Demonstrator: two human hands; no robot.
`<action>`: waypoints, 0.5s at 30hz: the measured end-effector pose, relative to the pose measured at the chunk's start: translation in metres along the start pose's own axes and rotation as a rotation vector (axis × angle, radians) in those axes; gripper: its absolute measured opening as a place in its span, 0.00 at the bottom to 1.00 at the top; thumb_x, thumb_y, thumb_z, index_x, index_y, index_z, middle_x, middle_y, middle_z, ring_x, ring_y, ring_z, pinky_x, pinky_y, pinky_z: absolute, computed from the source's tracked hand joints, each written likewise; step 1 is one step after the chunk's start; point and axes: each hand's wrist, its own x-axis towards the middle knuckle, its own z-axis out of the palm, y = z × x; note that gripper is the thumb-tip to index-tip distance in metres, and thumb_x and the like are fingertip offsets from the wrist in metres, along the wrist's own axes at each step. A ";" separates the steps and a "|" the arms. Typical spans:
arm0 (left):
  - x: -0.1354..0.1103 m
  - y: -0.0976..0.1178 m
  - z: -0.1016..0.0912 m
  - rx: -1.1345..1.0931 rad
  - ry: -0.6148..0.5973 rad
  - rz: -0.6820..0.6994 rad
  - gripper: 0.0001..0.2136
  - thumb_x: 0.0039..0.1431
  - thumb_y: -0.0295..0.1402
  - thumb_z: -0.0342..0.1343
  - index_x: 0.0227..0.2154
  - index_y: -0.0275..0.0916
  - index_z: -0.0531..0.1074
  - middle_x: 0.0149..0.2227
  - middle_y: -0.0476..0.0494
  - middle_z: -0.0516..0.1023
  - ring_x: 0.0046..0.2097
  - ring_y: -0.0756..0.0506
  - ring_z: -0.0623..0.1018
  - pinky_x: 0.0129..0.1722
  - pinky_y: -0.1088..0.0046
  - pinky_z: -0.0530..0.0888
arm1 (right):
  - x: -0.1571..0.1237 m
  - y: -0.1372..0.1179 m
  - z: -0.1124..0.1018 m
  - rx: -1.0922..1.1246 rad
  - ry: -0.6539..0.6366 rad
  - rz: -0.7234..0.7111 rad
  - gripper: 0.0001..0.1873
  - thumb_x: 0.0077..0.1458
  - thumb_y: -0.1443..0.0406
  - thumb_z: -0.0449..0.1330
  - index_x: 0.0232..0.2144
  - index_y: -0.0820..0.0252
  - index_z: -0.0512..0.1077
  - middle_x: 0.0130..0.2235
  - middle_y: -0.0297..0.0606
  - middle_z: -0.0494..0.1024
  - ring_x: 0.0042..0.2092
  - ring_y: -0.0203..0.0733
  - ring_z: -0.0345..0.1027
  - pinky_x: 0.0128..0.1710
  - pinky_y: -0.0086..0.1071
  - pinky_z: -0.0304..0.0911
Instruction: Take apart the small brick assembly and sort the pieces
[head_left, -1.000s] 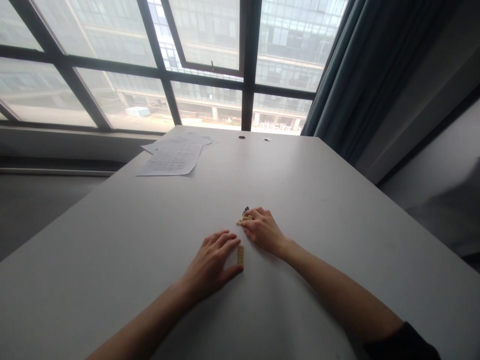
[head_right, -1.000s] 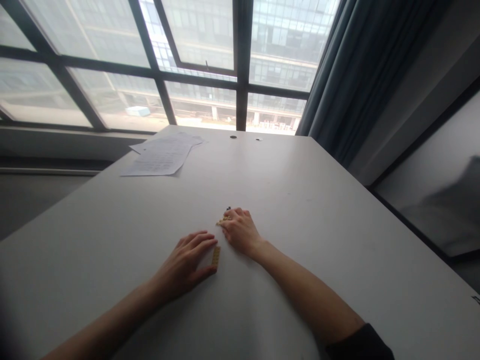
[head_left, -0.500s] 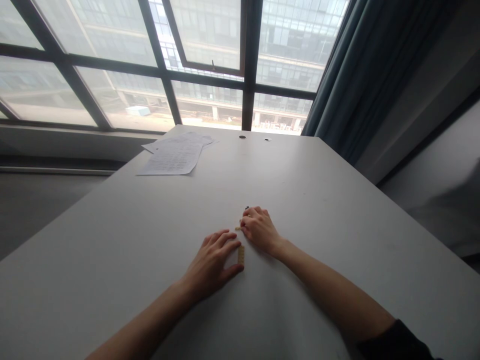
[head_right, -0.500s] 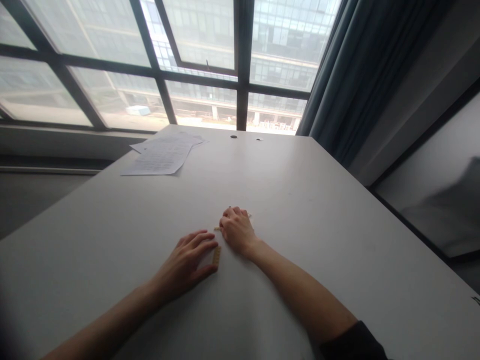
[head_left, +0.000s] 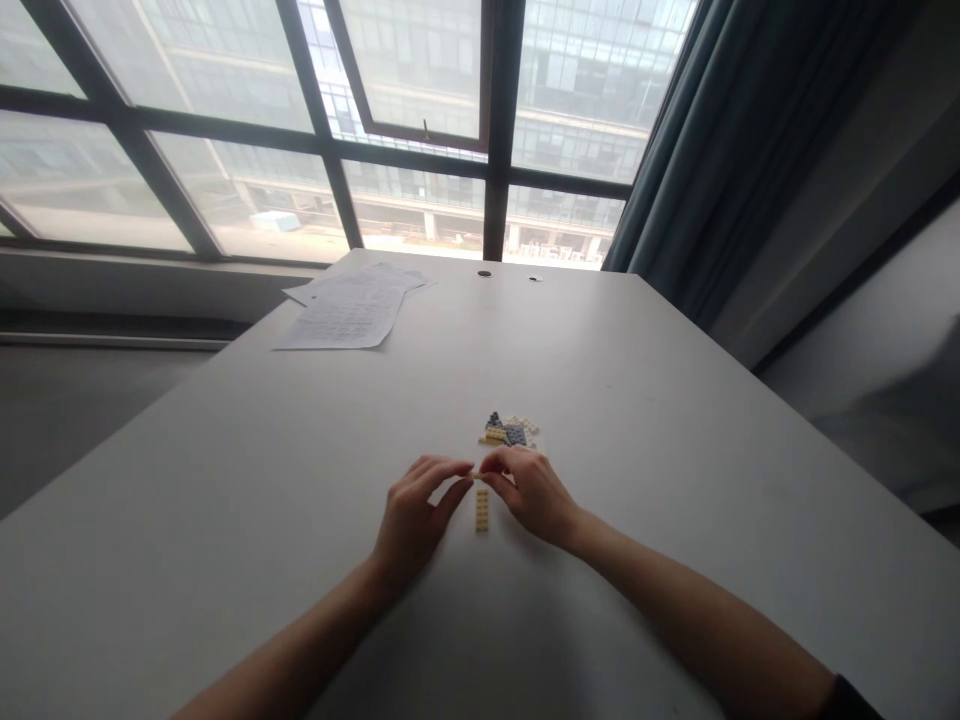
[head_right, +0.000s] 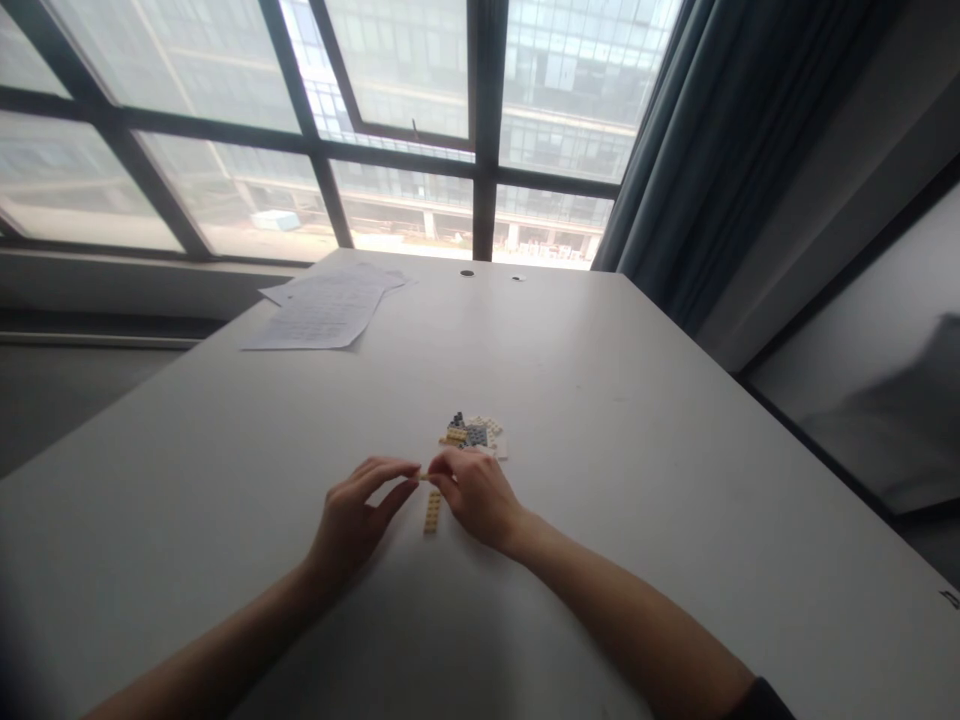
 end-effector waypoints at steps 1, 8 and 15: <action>0.000 0.001 0.001 -0.030 0.000 0.003 0.04 0.58 0.31 0.56 0.36 0.40 0.74 0.34 0.46 0.78 0.37 0.48 0.77 0.40 0.71 0.73 | -0.003 -0.001 0.000 0.027 0.000 0.022 0.03 0.57 0.67 0.59 0.32 0.59 0.73 0.30 0.35 0.76 0.34 0.38 0.68 0.38 0.31 0.61; 0.002 0.009 0.000 -0.134 0.031 -0.190 0.05 0.56 0.34 0.57 0.31 0.40 0.76 0.31 0.47 0.80 0.33 0.48 0.78 0.36 0.73 0.75 | -0.022 0.002 0.003 0.369 0.039 0.146 0.07 0.54 0.63 0.61 0.35 0.59 0.75 0.32 0.36 0.79 0.33 0.37 0.71 0.34 0.29 0.64; 0.004 0.015 0.003 -0.285 0.007 -0.370 0.06 0.52 0.35 0.60 0.29 0.38 0.77 0.28 0.47 0.80 0.31 0.47 0.78 0.33 0.74 0.75 | -0.031 0.003 0.014 0.897 -0.060 0.374 0.17 0.44 0.61 0.68 0.36 0.62 0.71 0.29 0.39 0.80 0.29 0.39 0.73 0.31 0.32 0.67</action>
